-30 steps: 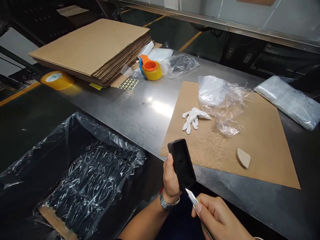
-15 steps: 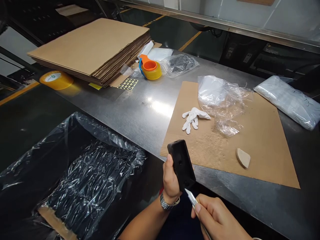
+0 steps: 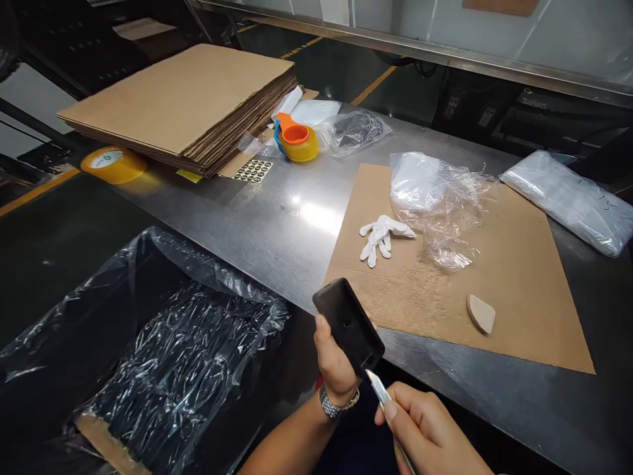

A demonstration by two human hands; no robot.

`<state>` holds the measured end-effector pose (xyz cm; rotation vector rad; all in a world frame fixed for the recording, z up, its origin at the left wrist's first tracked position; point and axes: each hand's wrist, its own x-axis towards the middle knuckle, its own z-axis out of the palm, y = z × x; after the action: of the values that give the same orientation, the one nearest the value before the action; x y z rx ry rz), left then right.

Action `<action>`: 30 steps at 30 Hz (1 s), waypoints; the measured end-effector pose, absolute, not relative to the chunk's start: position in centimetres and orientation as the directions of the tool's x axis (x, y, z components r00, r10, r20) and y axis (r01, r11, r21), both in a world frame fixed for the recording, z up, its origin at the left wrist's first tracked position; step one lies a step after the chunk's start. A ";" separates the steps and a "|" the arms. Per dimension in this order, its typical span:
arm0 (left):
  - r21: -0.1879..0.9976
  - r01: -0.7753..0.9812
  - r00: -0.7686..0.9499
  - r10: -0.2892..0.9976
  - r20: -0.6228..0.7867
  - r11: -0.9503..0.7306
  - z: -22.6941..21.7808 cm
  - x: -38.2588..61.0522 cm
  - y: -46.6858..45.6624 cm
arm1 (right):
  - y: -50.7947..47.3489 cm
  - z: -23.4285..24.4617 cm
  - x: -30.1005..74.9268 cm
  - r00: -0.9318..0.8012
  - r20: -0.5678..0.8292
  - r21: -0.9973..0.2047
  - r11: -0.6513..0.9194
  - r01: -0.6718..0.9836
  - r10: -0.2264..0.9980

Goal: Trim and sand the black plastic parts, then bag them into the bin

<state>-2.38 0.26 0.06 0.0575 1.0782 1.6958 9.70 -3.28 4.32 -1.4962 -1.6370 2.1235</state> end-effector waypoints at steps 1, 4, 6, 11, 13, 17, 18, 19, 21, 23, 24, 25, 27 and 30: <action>0.659 -0.752 -0.415 0.800 -0.433 -0.033 0.1 -2.4 0.3 | -3.3 4.4 9.9 -0.510 -0.582 -0.793 -0.303 0.528 0.634; 0.656 -0.746 -0.463 0.795 -0.391 -0.112 0.2 -2.3 0.4 | -3.8 4.2 10.5 -0.526 -0.234 -0.694 0.238 0.679 0.817; 0.670 -0.725 -0.513 0.773 -0.372 -0.159 0.3 -2.3 0.5 | -4.2 3.8 10.4 -0.573 0.108 -0.453 0.554 0.699 0.812; 0.697 -0.685 -0.563 0.760 -0.324 -0.210 0.6 -2.1 0.5 | -5.0 2.6 9.4 -0.631 0.384 -0.057 0.699 0.713 0.674; 0.710 -0.671 -0.579 0.749 -0.322 -0.213 0.7 -2.1 0.5 | -5.2 2.7 9.2 -0.647 0.357 -0.025 0.700 0.714 0.673; 0.720 -0.664 -0.587 0.737 -0.335 -0.201 0.7 -2.3 0.5 | -5.4 3.1 9.3 -0.659 0.293 0.009 0.688 0.726 0.692; 0.724 -0.662 -0.588 0.735 -0.339 -0.196 0.7 -2.3 0.5 | -5.5 3.1 9.3 -0.659 0.288 0.009 0.686 0.727 0.695; 0.727 -0.659 -0.590 0.732 -0.340 -0.192 0.6 -2.3 0.4 | -5.5 3.0 9.3 -0.658 0.297 0.006 0.688 0.726 0.692; 0.734 -0.649 -0.601 0.726 -0.333 -0.200 0.5 -2.3 0.4 | -5.5 2.7 9.4 -0.653 0.326 -0.010 0.694 0.720 0.683; 0.745 -0.628 -0.623 0.721 -0.305 -0.227 0.4 -2.2 0.3 | -5.5 2.3 9.4 -0.649 0.349 -0.034 0.701 0.712 0.676; 0.750 -0.617 -0.632 0.719 -0.289 -0.240 0.4 -2.2 0.3 | -5.5 2.1 9.4 -0.649 0.348 -0.046 0.704 0.709 0.676; 0.752 -0.610 -0.635 0.721 -0.278 -0.248 0.4 -2.2 0.2 | -5.5 2.0 9.5 -0.651 0.341 -0.054 0.706 0.706 0.678; 0.747 -0.619 -0.624 0.730 -0.281 -0.242 0.4 -2.2 0.2 | -5.5 2.0 9.5 -0.658 0.332 -0.053 0.710 0.703 0.676; 0.718 -0.671 -0.567 0.753 -0.335 -0.186 0.6 -2.3 0.1 | -5.6 2.6 9.5 -0.640 0.329 -0.032 0.686 0.727 0.694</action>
<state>-2.27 0.10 0.58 0.1142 1.0788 1.8897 9.51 -5.56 2.56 -1.1228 -2.5841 -0.1474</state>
